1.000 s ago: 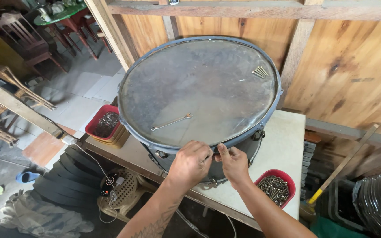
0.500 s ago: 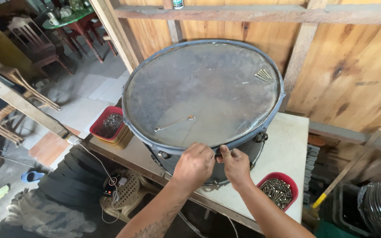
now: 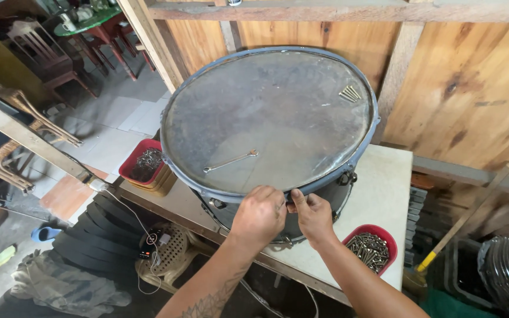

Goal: The person assembles a large drum by securing the drumhead to the shell. They place the drum on a workbench, insert bolts into the tension rods, and tighten them by hand around the rim. A wrench and a container of bolts are visible on the drumhead and nearby.

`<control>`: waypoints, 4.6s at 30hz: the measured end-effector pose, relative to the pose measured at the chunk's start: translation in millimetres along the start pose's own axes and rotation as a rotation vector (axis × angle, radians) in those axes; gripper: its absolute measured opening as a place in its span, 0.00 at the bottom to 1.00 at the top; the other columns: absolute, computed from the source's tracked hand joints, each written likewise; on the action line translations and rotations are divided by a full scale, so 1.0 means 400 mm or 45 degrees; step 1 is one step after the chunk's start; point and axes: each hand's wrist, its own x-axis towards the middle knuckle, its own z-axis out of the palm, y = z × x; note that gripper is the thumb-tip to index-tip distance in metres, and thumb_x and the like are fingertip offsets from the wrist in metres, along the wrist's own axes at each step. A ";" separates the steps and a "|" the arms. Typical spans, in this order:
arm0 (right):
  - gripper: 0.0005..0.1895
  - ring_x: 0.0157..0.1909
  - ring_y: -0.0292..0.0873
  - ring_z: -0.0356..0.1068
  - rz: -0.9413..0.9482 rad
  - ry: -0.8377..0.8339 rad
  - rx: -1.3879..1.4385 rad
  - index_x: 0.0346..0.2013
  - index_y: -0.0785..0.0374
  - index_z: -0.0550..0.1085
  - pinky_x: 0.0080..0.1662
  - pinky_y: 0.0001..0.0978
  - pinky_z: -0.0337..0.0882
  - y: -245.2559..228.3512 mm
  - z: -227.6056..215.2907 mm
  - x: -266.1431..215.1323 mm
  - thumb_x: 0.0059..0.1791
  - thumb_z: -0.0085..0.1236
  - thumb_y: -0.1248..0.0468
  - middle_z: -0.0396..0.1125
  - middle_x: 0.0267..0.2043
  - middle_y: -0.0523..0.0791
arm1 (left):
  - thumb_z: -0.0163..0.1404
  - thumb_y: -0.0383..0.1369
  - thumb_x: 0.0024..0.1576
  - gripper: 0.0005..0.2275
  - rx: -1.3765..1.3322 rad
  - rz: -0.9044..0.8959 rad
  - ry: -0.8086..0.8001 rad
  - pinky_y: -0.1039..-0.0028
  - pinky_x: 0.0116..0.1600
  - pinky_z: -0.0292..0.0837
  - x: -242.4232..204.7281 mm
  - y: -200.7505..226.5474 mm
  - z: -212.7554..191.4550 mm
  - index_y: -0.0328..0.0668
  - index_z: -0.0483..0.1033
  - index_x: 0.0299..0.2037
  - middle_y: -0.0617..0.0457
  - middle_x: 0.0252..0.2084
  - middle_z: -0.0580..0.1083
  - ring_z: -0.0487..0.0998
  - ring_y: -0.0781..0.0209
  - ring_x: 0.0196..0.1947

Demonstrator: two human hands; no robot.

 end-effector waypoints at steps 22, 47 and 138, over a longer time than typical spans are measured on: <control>0.24 0.32 0.43 0.76 -0.007 0.043 0.178 0.30 0.61 0.70 0.36 0.34 0.68 -0.039 0.015 -0.048 0.54 0.47 0.43 0.75 0.28 0.50 | 0.52 0.32 0.51 0.20 0.235 -0.259 -0.541 0.48 0.21 0.75 -0.001 0.069 -0.132 0.55 0.76 0.56 0.43 0.37 0.67 0.76 0.39 0.20; 0.12 0.39 0.45 0.81 0.026 -0.109 -0.076 0.42 0.69 0.81 0.45 0.35 0.81 0.004 -0.047 -0.081 0.50 0.60 0.63 0.77 0.34 0.48 | 0.59 0.38 0.55 0.18 0.260 -0.463 0.288 0.66 0.46 0.71 -0.237 -0.120 -0.114 0.42 0.78 0.54 0.45 0.52 0.71 0.69 0.56 0.45; 0.29 0.57 0.46 0.66 0.043 0.612 -0.134 0.67 0.64 0.64 0.50 0.40 0.74 0.022 -0.230 0.102 0.50 0.53 0.68 0.62 0.63 0.53 | 0.46 0.33 0.60 0.24 -1.050 -1.816 0.653 0.70 0.54 0.69 -0.144 -0.353 -0.159 0.47 0.67 0.69 0.57 0.66 0.72 0.75 0.64 0.57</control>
